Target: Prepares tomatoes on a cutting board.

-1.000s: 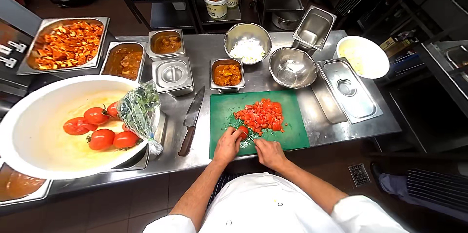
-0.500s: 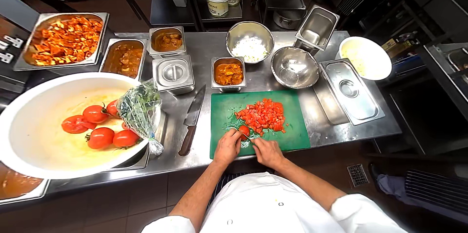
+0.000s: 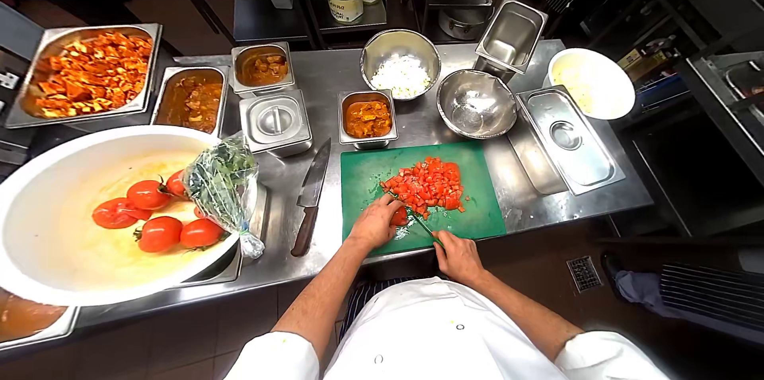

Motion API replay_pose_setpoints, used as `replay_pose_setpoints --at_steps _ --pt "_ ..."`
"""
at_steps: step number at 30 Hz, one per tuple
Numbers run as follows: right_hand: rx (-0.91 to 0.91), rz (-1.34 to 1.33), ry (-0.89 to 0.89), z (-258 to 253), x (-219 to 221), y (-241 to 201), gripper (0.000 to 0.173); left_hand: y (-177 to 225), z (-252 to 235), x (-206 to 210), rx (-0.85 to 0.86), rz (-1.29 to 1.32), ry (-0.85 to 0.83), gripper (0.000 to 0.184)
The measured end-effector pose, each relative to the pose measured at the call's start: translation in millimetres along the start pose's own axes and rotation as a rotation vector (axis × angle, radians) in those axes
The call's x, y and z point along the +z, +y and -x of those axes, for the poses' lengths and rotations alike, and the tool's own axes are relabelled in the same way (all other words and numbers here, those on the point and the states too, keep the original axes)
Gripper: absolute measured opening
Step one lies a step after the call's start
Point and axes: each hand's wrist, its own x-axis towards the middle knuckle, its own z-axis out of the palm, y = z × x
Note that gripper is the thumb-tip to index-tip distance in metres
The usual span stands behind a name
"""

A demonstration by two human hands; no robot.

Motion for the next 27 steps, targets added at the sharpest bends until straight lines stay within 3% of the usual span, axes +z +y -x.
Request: replay_pose_setpoints --at_steps 3,5,7,10,12,15,18,23,25,27 --pt "0.052 0.042 -0.048 -21 5 -14 0.025 14 6 7 -0.3 0.134 0.091 0.058" --pt "0.044 0.05 -0.085 -27 3 -19 0.026 18 13 17 -0.367 0.196 0.187 0.068" --pt "-0.003 0.048 -0.03 -30 1 -21 0.025 14 19 30 -0.263 0.199 0.294 0.066" --pt "-0.093 0.05 0.055 -44 5 -31 0.021 5 18 44 -0.089 0.145 0.376 0.039" --pt "-0.113 0.061 0.026 -62 10 -40 0.018 2 15 46 -0.046 0.121 0.388 0.032" --pt "-0.154 0.089 -0.012 -68 12 -40 0.022 3 13 45 -0.06 0.13 0.402 0.031" --pt "-0.147 0.117 -0.115 -35 6 -25 0.024 3 11 46 -0.078 0.139 0.401 0.032" --pt "-0.132 0.085 -0.065 2 -7 -8 0.028 1 20 46 -0.123 0.215 0.419 0.048" --pt "-0.164 0.054 0.043 -9 -4 -17 0.026 0 23 51 -0.097 0.206 0.462 0.042" --pt "-0.149 0.034 0.038 -33 1 -35 0.024 -3 22 58 -0.045 0.168 0.478 0.031"
